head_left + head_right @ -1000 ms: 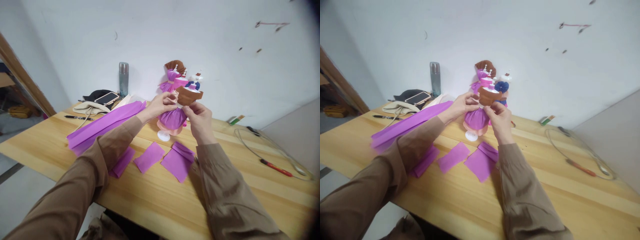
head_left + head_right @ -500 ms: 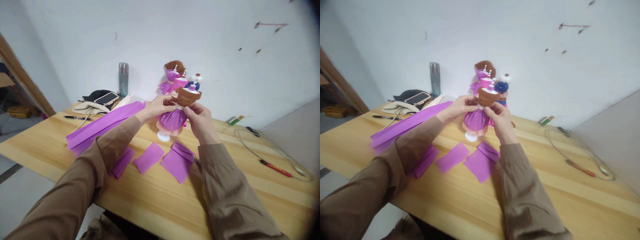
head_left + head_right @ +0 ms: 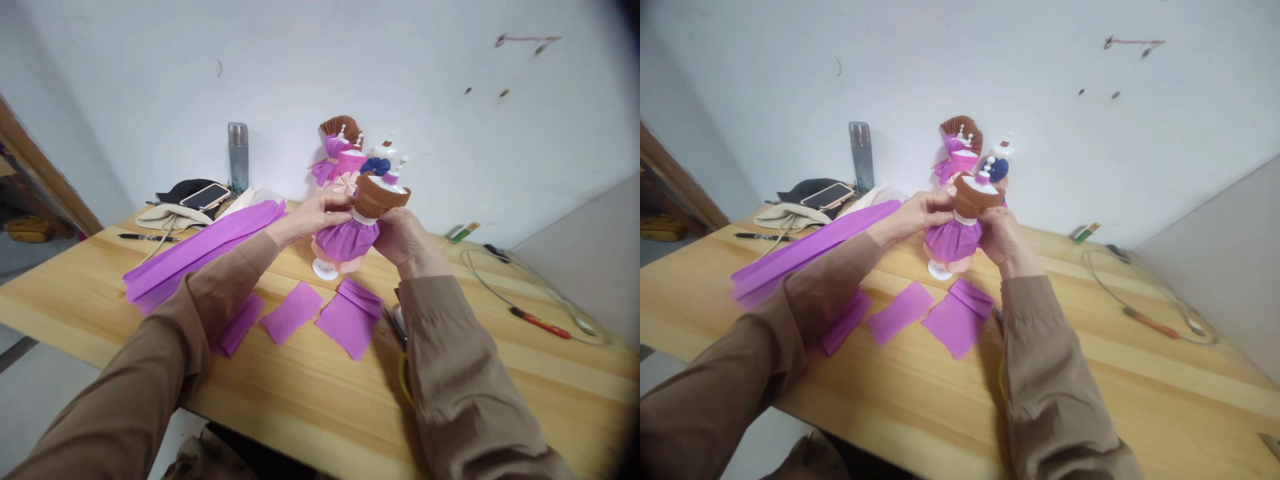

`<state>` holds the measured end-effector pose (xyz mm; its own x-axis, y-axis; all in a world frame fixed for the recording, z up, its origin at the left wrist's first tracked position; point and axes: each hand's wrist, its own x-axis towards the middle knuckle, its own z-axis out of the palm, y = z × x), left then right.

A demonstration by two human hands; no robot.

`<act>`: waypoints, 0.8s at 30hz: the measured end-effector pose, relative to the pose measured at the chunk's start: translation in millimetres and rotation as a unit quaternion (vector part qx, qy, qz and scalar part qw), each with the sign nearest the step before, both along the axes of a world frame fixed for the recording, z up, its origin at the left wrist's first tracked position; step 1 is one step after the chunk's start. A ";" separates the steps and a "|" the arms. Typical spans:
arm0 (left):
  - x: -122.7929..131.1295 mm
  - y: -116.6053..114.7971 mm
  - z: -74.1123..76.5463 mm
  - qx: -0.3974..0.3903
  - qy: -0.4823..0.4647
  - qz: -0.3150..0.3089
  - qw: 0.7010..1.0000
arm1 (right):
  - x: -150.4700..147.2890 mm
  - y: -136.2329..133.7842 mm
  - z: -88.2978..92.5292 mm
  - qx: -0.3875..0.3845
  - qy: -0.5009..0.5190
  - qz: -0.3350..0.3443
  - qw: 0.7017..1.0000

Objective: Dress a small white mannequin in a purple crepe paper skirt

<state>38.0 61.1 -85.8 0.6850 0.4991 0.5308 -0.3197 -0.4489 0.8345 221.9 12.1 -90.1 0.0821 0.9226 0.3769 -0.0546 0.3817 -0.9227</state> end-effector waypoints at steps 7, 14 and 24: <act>-0.9 -1.1 -0.2 -0.017 -0.002 0.002 1.000 | -4.5 -5.1 7.1 -0.057 0.079 0.067 0.993; -0.4 -3.1 0.1 -0.019 0.011 -0.010 1.000 | -7.7 -12.7 16.9 -0.053 0.067 0.134 0.987; -1.4 6.9 -0.2 0.036 -0.012 -0.016 0.999 | -6.2 -6.4 3.7 -0.016 0.078 0.028 0.996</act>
